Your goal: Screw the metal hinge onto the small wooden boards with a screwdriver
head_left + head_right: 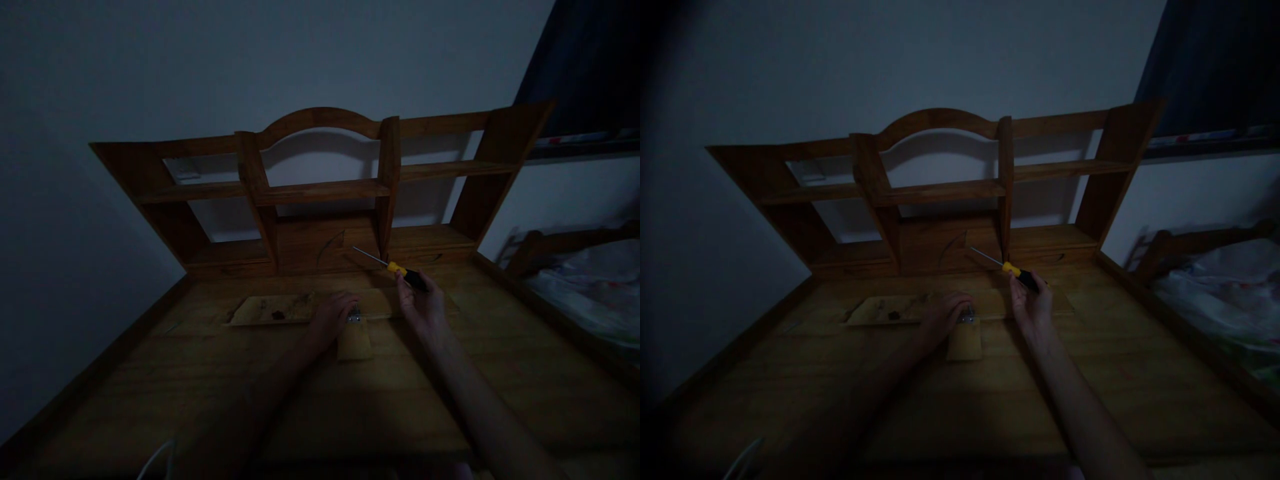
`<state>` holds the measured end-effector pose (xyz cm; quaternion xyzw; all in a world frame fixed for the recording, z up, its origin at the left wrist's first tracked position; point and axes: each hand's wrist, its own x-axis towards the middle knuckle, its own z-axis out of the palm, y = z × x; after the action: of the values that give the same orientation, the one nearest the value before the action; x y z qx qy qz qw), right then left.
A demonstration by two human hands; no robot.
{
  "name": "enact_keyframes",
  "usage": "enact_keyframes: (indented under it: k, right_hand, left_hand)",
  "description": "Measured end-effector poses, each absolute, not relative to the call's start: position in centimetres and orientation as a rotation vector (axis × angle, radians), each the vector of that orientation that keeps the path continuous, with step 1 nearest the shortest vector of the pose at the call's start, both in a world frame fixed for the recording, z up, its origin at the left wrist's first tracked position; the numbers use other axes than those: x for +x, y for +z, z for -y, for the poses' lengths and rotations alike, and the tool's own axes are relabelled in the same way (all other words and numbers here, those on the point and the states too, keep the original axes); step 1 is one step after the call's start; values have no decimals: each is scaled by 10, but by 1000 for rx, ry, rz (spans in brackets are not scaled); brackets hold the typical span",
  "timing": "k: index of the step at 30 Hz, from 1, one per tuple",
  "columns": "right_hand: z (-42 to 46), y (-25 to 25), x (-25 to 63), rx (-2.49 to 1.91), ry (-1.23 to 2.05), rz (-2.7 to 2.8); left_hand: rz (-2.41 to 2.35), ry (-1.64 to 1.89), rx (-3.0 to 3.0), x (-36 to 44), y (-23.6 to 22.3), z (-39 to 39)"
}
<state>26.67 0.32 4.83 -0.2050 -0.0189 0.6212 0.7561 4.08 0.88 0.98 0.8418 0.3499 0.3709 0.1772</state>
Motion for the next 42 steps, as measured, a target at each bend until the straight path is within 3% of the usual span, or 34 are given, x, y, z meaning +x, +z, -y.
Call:
enact_keyframes:
  k: [16, 42]
  right_hand:
    - [-3, 49, 267, -461, 1371, 19]
    - [-5, 56, 258, -544, 1327, 174]
  left_hand:
    - [-1019, 914, 2458, 44, 17, -5]
    - [-995, 1096, 2145, 44, 7, -13]
